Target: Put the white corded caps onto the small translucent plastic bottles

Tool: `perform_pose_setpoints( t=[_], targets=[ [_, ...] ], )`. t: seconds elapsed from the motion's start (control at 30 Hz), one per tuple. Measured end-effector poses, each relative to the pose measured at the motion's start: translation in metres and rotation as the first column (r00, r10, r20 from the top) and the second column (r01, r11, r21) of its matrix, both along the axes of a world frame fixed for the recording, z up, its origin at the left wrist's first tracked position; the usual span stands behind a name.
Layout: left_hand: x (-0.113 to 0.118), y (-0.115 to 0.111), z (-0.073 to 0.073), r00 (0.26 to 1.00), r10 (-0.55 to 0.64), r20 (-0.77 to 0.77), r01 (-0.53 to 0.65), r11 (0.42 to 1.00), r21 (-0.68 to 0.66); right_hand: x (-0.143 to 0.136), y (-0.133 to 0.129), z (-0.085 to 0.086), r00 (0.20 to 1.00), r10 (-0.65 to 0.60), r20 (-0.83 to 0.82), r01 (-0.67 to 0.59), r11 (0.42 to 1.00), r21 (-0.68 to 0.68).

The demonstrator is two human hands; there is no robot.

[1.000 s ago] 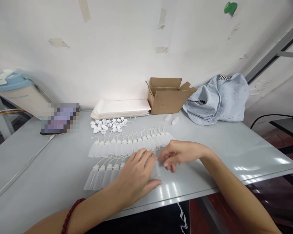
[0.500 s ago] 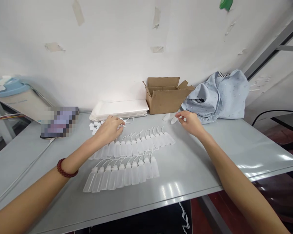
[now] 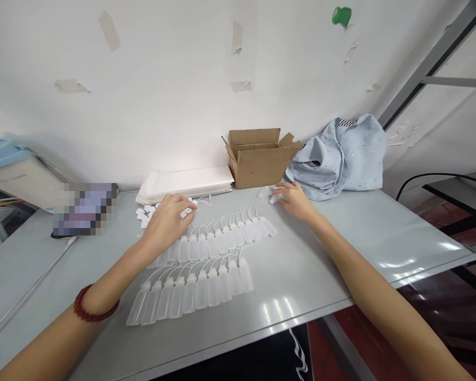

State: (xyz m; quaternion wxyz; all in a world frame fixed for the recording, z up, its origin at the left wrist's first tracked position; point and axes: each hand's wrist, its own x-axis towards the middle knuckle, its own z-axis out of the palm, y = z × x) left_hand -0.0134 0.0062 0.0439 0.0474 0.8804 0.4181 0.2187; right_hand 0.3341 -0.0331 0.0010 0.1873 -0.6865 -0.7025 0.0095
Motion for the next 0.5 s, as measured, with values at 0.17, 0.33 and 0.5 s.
perform_pose_setpoints(
  t=[0.17, 0.33, 0.5],
  targets=[
    [-0.014, -0.033, -0.002, 0.968, 0.099, 0.230, -0.087, 0.994, -0.059, -0.006, -0.003, 0.005, 1.000, -0.004, -0.028, 0.003, 0.999, -0.044],
    [-0.005, -0.054, -0.001, 0.928, 0.029, 0.372, 0.017, 0.993, -0.121, -0.026, -0.012, 0.019, 0.997, 0.015, -0.072, -0.016, 1.000, -0.014],
    [0.013, -0.074, 0.008, 0.865, 0.005, 0.501, 0.140, 0.958, -0.251, -0.073, -0.042, 0.042, 0.862, 0.206, -0.462, -0.182, 0.979, 0.095]
  ],
)
